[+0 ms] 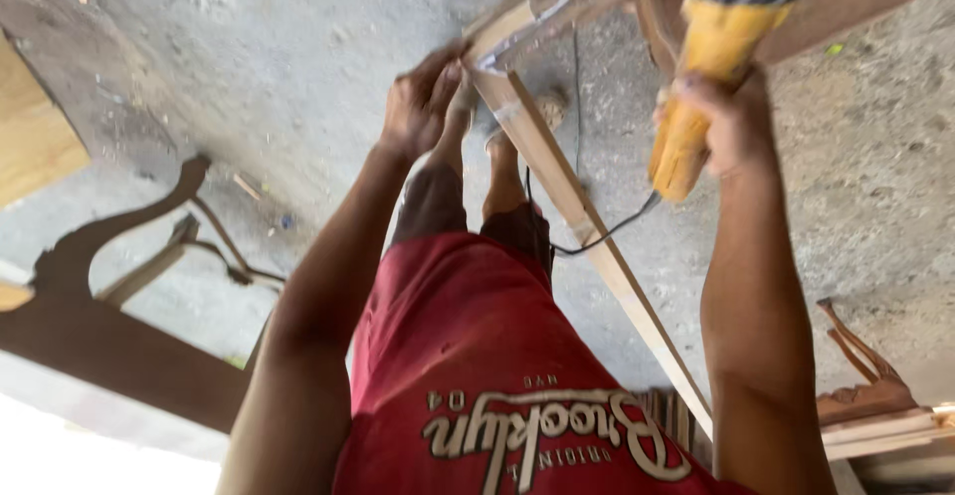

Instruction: The person uses an angle grinder with a sanding disc to sand a wooden furniture frame lying on the workshop floor. They hold the frame steady with one hand while running the grinder along the rails, reposition the frame, and briefly handle the power cord and plug during the work.

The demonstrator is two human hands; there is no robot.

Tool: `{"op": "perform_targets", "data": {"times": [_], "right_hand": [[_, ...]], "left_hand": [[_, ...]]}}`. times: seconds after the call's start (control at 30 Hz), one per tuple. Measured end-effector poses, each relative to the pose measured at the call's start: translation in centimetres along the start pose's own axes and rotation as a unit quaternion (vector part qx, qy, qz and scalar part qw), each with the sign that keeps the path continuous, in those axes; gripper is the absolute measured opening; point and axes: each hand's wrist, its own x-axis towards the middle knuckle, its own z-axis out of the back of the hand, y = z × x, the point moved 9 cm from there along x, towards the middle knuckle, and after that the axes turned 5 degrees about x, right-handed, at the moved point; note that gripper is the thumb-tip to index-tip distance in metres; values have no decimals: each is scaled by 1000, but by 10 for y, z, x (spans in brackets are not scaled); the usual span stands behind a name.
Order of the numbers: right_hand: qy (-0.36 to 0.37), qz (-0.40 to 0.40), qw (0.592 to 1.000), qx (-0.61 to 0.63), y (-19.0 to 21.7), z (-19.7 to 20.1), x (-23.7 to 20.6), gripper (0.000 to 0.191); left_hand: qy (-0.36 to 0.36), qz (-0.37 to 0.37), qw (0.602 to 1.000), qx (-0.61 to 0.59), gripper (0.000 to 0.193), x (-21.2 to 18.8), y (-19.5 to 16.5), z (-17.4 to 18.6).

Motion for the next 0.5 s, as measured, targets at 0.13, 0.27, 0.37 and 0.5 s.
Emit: {"op": "perform_targets", "data": {"times": [0.13, 0.27, 0.37, 0.5], "right_hand": [[126, -2, 987, -103, -34, -76, -11, 44], [201, 13, 947, -251, -79, -125, -36, 53], [187, 20, 940, -284, -80, -104, -37, 49], [55, -51, 996, -46, -34, -31, -28, 44]], "left_hand": [[30, 122, 991, -41, 49, -14, 47, 9], [50, 210, 976, -2, 58, -37, 106, 16], [57, 250, 966, 36, 64, -59, 151, 23], [61, 307, 948, 58, 62, -96, 202, 19]]}}
